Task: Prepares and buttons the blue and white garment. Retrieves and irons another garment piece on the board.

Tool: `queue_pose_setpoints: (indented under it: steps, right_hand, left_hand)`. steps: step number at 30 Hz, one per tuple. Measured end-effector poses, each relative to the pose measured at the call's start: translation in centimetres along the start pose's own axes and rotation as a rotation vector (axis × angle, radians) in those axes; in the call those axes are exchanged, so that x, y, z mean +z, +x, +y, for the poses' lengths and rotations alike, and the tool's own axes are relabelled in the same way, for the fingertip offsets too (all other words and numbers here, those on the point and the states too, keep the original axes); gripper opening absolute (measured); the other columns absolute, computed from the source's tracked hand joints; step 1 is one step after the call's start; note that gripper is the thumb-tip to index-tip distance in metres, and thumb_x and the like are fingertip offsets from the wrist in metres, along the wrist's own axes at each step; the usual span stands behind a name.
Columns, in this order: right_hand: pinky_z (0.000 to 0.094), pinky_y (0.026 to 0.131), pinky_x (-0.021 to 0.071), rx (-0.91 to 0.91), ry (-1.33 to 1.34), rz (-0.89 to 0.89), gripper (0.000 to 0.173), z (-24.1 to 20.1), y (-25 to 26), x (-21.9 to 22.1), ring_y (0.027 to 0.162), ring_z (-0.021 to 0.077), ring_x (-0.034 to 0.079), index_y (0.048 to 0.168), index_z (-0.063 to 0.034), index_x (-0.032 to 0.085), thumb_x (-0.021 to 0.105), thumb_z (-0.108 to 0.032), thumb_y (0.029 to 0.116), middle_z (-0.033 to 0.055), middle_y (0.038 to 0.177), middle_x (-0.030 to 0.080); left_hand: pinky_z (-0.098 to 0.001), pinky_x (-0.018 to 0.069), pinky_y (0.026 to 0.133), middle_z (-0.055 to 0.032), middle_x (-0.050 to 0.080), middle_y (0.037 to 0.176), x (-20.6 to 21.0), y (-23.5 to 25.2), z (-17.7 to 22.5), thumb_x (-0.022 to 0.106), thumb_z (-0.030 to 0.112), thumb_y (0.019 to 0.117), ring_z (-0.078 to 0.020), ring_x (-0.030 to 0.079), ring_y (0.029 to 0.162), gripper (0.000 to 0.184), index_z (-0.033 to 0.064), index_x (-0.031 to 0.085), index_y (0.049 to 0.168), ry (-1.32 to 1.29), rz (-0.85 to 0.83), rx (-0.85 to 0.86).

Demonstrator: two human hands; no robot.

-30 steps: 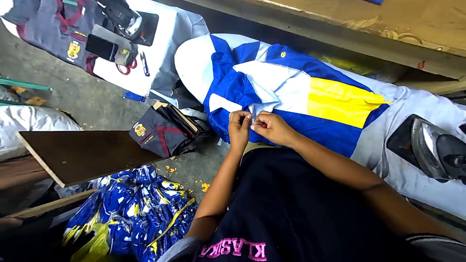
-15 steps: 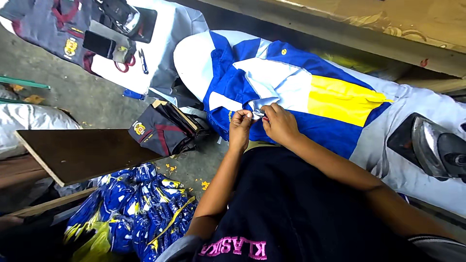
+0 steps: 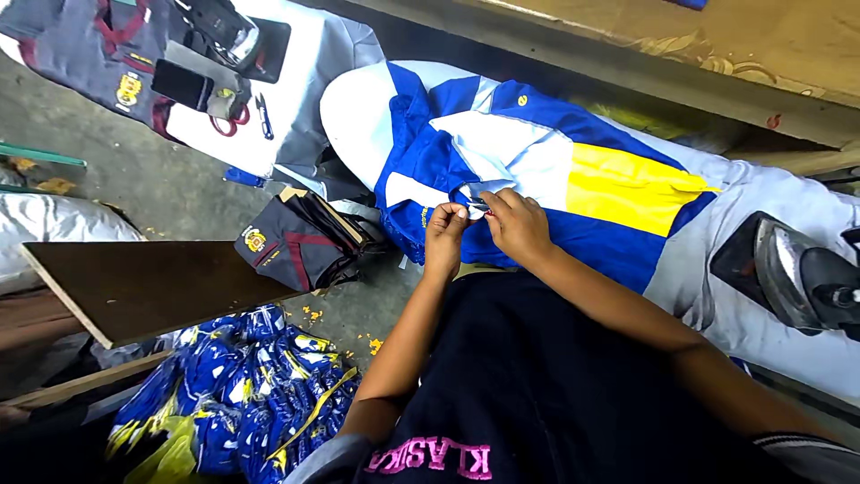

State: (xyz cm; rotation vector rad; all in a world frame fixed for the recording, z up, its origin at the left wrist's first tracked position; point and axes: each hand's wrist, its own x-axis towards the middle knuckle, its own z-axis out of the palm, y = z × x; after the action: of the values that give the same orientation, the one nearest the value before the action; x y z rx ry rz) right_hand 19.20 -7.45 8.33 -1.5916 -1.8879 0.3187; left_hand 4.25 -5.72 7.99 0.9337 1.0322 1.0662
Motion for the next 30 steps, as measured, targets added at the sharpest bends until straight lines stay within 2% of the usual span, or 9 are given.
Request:
queue_pose_setpoints:
  steps: [12, 14, 17, 20, 22, 24, 26, 27, 30]
  right_hand:
    - [0.0544, 0.069, 0.0549, 0.039, 0.114, -0.010, 0.029, 0.1, 0.1, -0.1, 0.084, 0.0389, 0.071, 0.121, 0.0038, 0.071, 0.060, -0.002, 0.0946, 0.0231, 0.102, 0.071]
    - [0.0536, 0.068, 0.0562, 0.099, 0.177, -0.008, 0.032, 0.3, 0.3, -0.8, 0.082, 0.0377, 0.070, 0.125, 0.0047, 0.068, 0.062, -0.005, 0.0950, 0.0239, 0.106, 0.069]
    - [0.0504, 0.072, 0.0582, 0.166, 0.243, 0.037, 0.034, 1.9, 0.6, -2.1, 0.086, 0.0346, 0.070, 0.130, 0.0049, 0.064, 0.061, -0.010, 0.0992, 0.0244, 0.110, 0.067]
    - [0.0400, 0.074, 0.0571, 0.212, 0.278, 0.116, 0.036, 3.8, 0.4, -2.9, 0.086, 0.0268, 0.066, 0.131, 0.0059, 0.062, 0.060, -0.012, 0.1004, 0.0232, 0.110, 0.065]
    - [0.0339, 0.076, 0.0552, 0.254, 0.321, 0.135, 0.035, 4.6, 0.1, -3.3, 0.087, 0.0220, 0.064, 0.130, 0.0063, 0.060, 0.059, -0.012, 0.1001, 0.0216, 0.110, 0.065]
    - [0.0335, 0.075, 0.0534, 0.303, 0.356, 0.118, 0.034, 4.8, -0.5, -3.4, 0.084, 0.0208, 0.063, 0.128, 0.0065, 0.059, 0.057, -0.011, 0.0989, 0.0216, 0.109, 0.065]
    - [0.0369, 0.072, 0.0524, 0.353, 0.362, 0.069, 0.033, 4.6, -1.0, -3.2, 0.080, 0.0219, 0.062, 0.126, 0.0061, 0.059, 0.057, -0.013, 0.0983, 0.0206, 0.103, 0.066]
    - [0.0404, 0.070, 0.0522, 0.369, 0.347, 0.035, 0.033, 4.5, -1.3, -3.0, 0.077, 0.0239, 0.062, 0.124, 0.0062, 0.059, 0.059, -0.013, 0.0979, 0.0204, 0.098, 0.066]
    - [0.0507, 0.069, 0.0515, 0.399, 0.287, -0.158, 0.026, 4.4, -1.5, -2.1, 0.074, 0.0303, 0.064, 0.114, 0.0049, 0.065, 0.062, -0.017, 0.0996, 0.0188, 0.087, 0.067]
  left_hand:
    - [-0.0327, 0.0568, 0.092, 0.0070, 0.066, 0.092, -0.4, -0.1, 0.1, 0.047, 0.002, 0.1035, -0.0059, 0.067, 0.089, 0.015, 0.0130, 0.057, 0.102, -0.049, -0.030, 0.015]
    - [-0.0335, 0.0553, 0.095, 0.0026, 0.065, 0.104, -1.4, -0.6, 0.4, 0.050, 0.005, 0.1029, -0.0067, 0.066, 0.098, 0.009, 0.0084, 0.058, 0.104, 0.137, -0.186, 0.018]
    - [-0.0373, 0.0505, 0.105, -0.0143, 0.063, 0.134, -4.1, -1.5, 0.9, 0.055, 0.006, 0.1001, -0.0161, 0.061, 0.123, 0.016, -0.0050, 0.063, 0.108, 0.485, -0.540, -0.140]
    - [-0.0432, 0.0511, 0.099, -0.0174, 0.068, 0.114, -8.9, -2.7, -1.8, 0.059, 0.014, 0.1027, -0.0227, 0.065, 0.108, 0.025, -0.0079, 0.066, 0.113, 0.908, -0.554, -0.458]
    - [-0.0641, 0.0467, 0.103, -0.0304, 0.067, 0.121, -12.5, -3.9, -4.5, 0.057, 0.033, 0.1052, -0.0442, 0.064, 0.119, 0.044, -0.0079, 0.066, 0.120, 1.380, -0.462, -0.743]
    - [-0.0705, 0.0388, 0.108, -0.0296, 0.057, 0.142, -16.1, -5.9, -7.5, 0.056, 0.032, 0.1040, -0.0483, 0.051, 0.136, 0.044, -0.0043, 0.066, 0.125, 1.623, -0.411, -0.972]
    - [-0.0756, 0.0325, 0.108, -0.0274, 0.026, 0.165, -18.7, -8.0, -9.8, 0.064, 0.018, 0.0975, -0.0527, 0.030, 0.148, 0.044, -0.0011, 0.061, 0.137, 1.664, -0.395, -1.115]
    - [-0.0760, 0.0311, 0.108, -0.0251, 0.009, 0.170, -19.1, -8.7, -10.3, 0.068, 0.015, 0.0951, -0.0541, 0.023, 0.150, 0.056, 0.0033, 0.052, 0.148, 1.656, -0.391, -1.177]
    - [-0.0704, 0.0359, 0.110, -0.0250, 0.000, 0.171, -19.3, -8.6, -11.3, 0.079, 0.023, 0.0888, -0.0528, 0.023, 0.151, 0.087, 0.0092, 0.033, 0.161, 1.526, -0.306, -1.174]
